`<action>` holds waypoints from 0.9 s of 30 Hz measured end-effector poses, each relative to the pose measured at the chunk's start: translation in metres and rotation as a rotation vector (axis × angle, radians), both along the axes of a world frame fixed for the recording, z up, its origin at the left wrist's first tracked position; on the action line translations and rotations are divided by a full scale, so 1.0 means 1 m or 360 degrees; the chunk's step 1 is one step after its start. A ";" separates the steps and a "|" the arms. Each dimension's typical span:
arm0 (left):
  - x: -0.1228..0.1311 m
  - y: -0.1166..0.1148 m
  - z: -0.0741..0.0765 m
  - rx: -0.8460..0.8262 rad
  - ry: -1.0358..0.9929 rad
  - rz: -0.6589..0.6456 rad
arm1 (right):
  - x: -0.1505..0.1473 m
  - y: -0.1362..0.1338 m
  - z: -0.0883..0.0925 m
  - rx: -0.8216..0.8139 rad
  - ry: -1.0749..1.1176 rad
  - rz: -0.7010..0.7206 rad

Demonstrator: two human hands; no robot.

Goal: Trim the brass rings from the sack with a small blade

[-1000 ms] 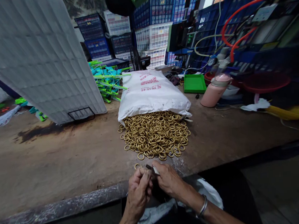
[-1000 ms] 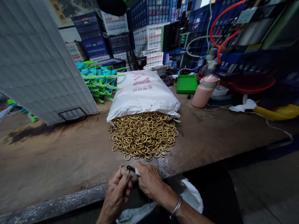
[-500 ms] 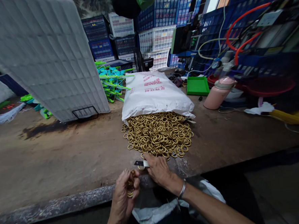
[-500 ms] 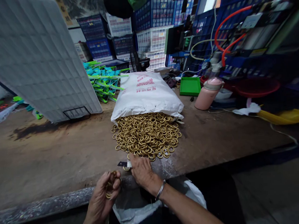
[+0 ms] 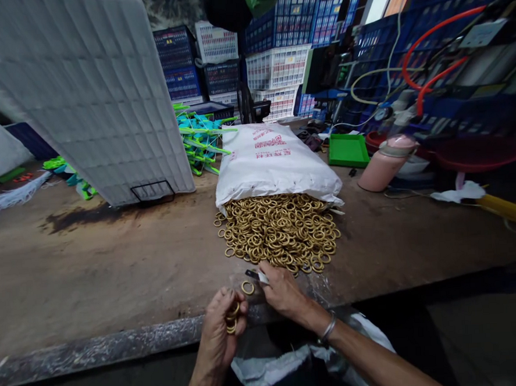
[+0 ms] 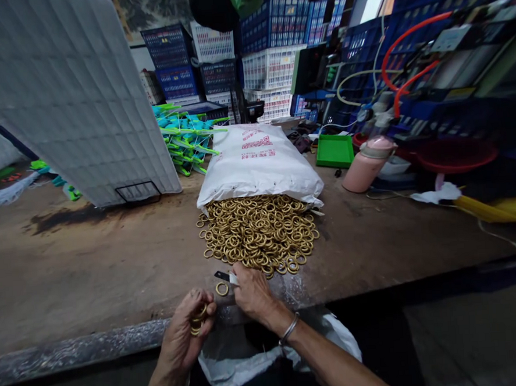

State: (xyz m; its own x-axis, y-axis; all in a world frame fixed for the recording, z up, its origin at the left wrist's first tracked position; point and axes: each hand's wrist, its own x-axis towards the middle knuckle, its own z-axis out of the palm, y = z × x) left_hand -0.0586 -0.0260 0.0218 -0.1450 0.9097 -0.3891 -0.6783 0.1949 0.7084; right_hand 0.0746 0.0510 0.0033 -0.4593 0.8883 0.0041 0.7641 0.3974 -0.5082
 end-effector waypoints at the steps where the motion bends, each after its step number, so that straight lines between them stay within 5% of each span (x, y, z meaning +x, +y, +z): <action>1: 0.002 0.001 -0.001 0.0012 0.0066 -0.0016 | 0.003 -0.002 0.001 -0.0054 0.0122 0.0002; 12: 0.022 0.007 -0.015 0.0020 0.0582 -0.0349 | 0.021 -0.023 0.017 -0.0700 0.0942 0.0063; 27: 0.038 0.005 -0.009 -0.0021 0.0595 -0.0407 | 0.023 -0.024 0.011 -0.0681 0.1022 -0.0140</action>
State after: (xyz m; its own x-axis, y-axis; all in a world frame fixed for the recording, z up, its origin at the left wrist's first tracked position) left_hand -0.0208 -0.0206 0.0131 -0.0489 0.9298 -0.3648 -0.3051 0.3339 0.8919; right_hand 0.0974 0.0273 0.0141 -0.4106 0.9056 -0.1063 0.2878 0.0181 -0.9575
